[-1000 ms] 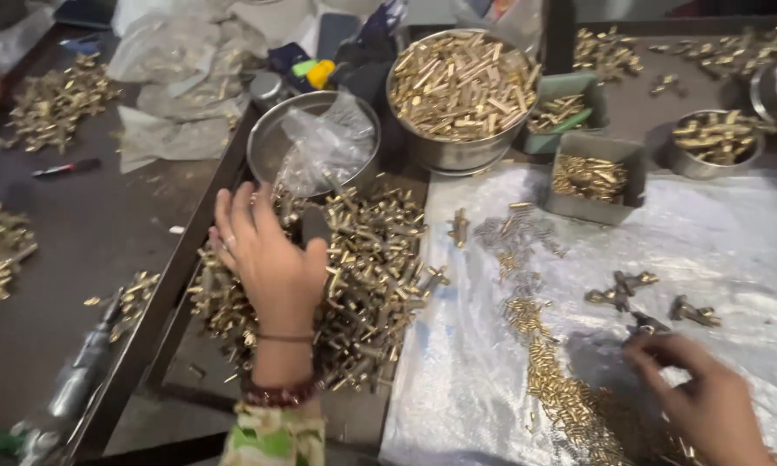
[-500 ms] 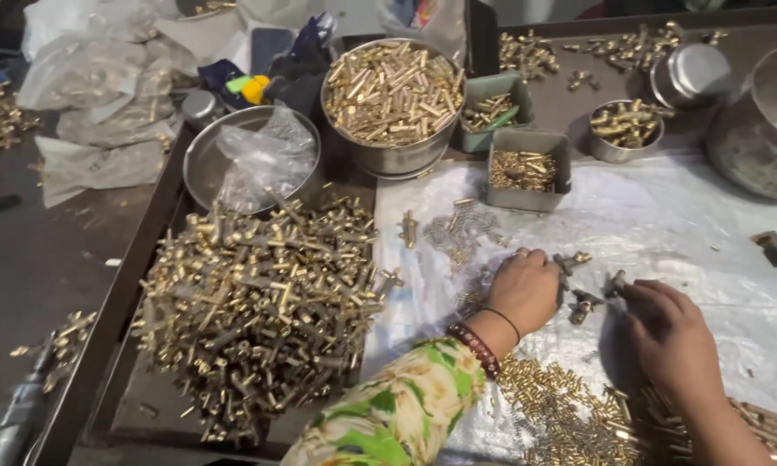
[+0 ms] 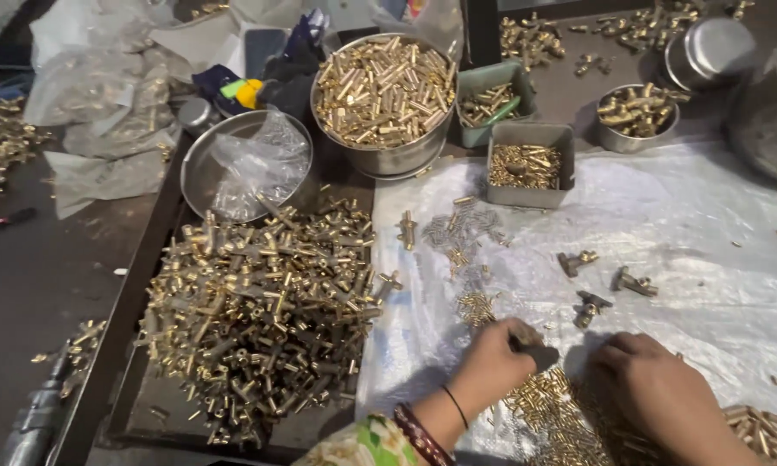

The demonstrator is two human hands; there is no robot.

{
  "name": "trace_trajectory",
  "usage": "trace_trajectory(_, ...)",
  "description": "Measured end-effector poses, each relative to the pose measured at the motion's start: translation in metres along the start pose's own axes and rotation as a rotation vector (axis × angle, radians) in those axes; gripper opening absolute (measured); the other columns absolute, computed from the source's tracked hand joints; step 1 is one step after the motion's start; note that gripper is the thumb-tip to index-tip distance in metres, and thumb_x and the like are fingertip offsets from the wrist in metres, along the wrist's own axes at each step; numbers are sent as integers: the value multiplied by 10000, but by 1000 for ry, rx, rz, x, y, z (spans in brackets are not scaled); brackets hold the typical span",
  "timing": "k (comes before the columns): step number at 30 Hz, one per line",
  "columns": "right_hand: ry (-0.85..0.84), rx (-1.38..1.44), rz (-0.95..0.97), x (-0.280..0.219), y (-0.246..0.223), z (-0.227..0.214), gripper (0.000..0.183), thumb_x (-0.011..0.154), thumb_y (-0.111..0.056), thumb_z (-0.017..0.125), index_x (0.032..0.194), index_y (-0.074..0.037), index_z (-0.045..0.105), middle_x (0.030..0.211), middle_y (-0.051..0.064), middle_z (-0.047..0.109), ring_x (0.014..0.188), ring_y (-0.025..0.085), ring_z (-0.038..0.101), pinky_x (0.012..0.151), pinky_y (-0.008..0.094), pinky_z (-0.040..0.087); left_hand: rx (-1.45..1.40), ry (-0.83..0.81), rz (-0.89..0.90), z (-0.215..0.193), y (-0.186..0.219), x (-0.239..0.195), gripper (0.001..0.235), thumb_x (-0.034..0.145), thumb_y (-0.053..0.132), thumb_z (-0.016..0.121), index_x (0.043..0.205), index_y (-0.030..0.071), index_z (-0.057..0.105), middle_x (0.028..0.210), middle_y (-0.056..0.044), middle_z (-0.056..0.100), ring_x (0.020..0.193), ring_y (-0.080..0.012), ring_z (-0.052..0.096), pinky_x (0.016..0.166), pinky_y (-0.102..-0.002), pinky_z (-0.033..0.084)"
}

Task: Assembling small brass valve or fitting components by hand at a workbench.

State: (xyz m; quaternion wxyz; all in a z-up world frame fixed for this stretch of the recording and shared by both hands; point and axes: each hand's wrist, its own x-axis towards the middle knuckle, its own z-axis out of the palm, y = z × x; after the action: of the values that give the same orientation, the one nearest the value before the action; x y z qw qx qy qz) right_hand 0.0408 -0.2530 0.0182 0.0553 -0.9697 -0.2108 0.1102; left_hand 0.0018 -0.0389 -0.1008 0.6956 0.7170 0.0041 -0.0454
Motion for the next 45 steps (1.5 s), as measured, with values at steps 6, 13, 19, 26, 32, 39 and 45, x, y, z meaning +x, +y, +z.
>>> trace_trajectory(6,-184,-76,87,0,1,8,386,829,-288,664,1214,-300,691,1148,-62,667,1074,183,702,860,338,622,-63,-161,-215,13,78,-9,287,868,79,669,1143,88,750,954,-38,747,699,-110,637,639,-279,530)
trace_trajectory(13,-20,-13,106,0,-22,-3,419,764,-182,665,1173,-268,700,1124,-19,661,1090,222,689,814,368,616,138,-201,-109,12,69,-12,304,844,93,711,1139,126,777,916,-75,756,765,-129,677,723,-281,548)
trace_trajectory(19,58,186,179,-2,-23,-3,272,889,-290,727,1133,-169,723,1130,37,700,1004,280,706,820,376,589,118,-175,-151,2,84,-18,310,839,91,692,1136,120,776,879,-55,741,752,-143,686,694,-297,550)
trace_trajectory(26,263,945,80,-24,-38,-15,199,828,-76,762,1025,-80,785,1106,17,747,1003,153,737,624,291,592,26,-196,-171,6,87,-19,409,802,41,661,1204,69,730,782,-41,685,678,-96,614,607,-278,506)
trace_trajectory(32,337,756,17,-45,2,-12,181,868,-155,742,1043,-137,782,1237,6,706,1004,184,732,826,318,594,-88,-293,-193,9,93,-21,403,828,-26,630,1213,56,716,881,-16,697,691,-59,605,593,-237,496)
trace_trajectory(39,-43,-130,469,-82,139,12,293,843,-368,729,1120,-314,808,1245,-41,733,1115,178,723,1017,313,596,-231,-188,-313,4,91,-10,365,881,-62,599,1170,99,751,851,-15,694,573,-37,574,489,-215,456)
trace_trajectory(45,49,-131,459,-73,91,-13,271,861,-317,715,1102,-228,801,1234,-11,722,1176,227,678,999,353,583,-45,-267,-253,19,100,-12,384,864,-24,623,1187,119,772,759,5,669,569,-33,542,474,-219,412)
